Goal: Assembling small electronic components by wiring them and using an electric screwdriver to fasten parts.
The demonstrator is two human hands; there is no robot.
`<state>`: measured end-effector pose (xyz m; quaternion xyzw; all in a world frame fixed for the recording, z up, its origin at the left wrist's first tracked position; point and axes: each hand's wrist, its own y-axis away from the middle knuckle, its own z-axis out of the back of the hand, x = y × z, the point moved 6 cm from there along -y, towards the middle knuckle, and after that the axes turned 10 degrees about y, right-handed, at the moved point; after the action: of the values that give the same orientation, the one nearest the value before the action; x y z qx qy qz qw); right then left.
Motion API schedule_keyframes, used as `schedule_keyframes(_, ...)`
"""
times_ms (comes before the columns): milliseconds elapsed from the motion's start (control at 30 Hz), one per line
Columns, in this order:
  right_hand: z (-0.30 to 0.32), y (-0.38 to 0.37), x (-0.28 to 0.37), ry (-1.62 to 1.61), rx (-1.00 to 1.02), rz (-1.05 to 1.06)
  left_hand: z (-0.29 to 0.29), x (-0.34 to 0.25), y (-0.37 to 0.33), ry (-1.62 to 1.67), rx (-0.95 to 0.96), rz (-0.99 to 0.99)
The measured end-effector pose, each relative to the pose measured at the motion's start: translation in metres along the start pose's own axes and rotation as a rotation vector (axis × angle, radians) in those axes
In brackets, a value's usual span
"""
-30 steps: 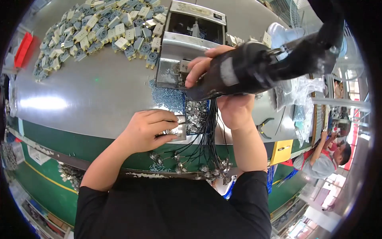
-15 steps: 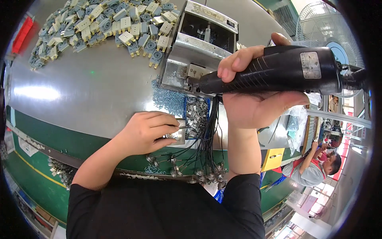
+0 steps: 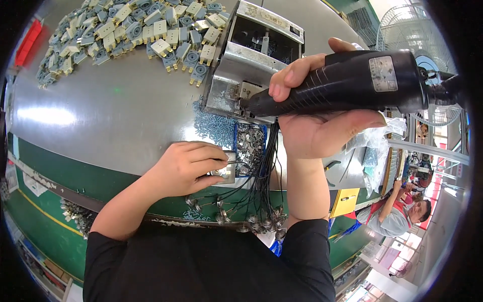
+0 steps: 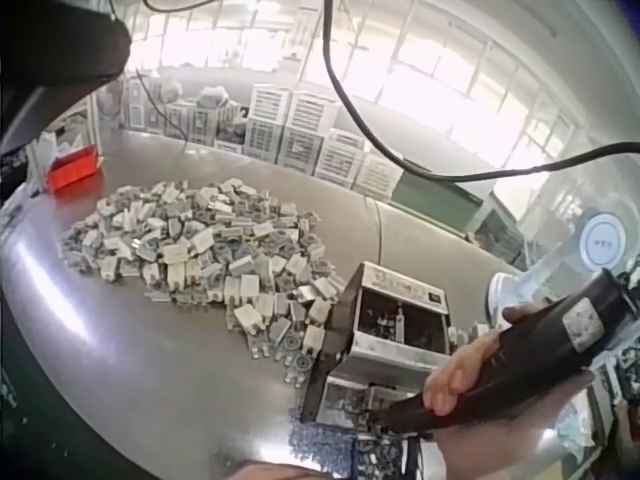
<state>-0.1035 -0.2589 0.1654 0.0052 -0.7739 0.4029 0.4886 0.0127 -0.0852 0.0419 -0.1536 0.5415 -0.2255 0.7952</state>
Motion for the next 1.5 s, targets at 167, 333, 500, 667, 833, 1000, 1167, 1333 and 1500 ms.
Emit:
schedule_keyframes(167,-0.004,0.007,-0.005,-0.11,-0.074,-0.125,-0.001,-0.001,0.002,-0.003,0.001,-0.003)
schedule_keyframes(333,-0.009,0.012,-0.003,0.0,0.051,-0.069,-0.004,0.0,0.006,0.038,0.034,0.04)
schedule_keyframes(500,-0.035,0.037,0.024,0.025,0.11,-0.285,-0.002,0.001,0.008,0.023,0.009,0.031)
schedule_keyframes(667,-0.051,0.076,0.045,0.11,0.095,-0.292,-0.004,0.005,0.006,0.015,0.005,0.007)
schedule_keyframes(833,-0.05,0.093,0.046,0.062,-0.021,-0.239,-0.005,0.005,0.008,-0.008,-0.002,0.017)
schedule_keyframes(1000,-0.048,0.1,0.045,0.145,0.003,-0.212,-0.005,0.004,0.009,0.002,0.015,0.019)
schedule_keyframes(1167,-0.047,0.1,0.045,0.123,0.015,-0.195,-0.005,0.003,0.009,0.004,0.011,0.019)
schedule_keyframes(1333,-0.049,0.101,0.045,0.135,0.01,-0.19,-0.003,0.003,0.009,0.0,0.006,0.028)
schedule_keyframes(1500,-0.05,0.103,0.046,0.162,0.001,-0.16,-0.005,0.004,0.007,0.003,0.01,0.013)
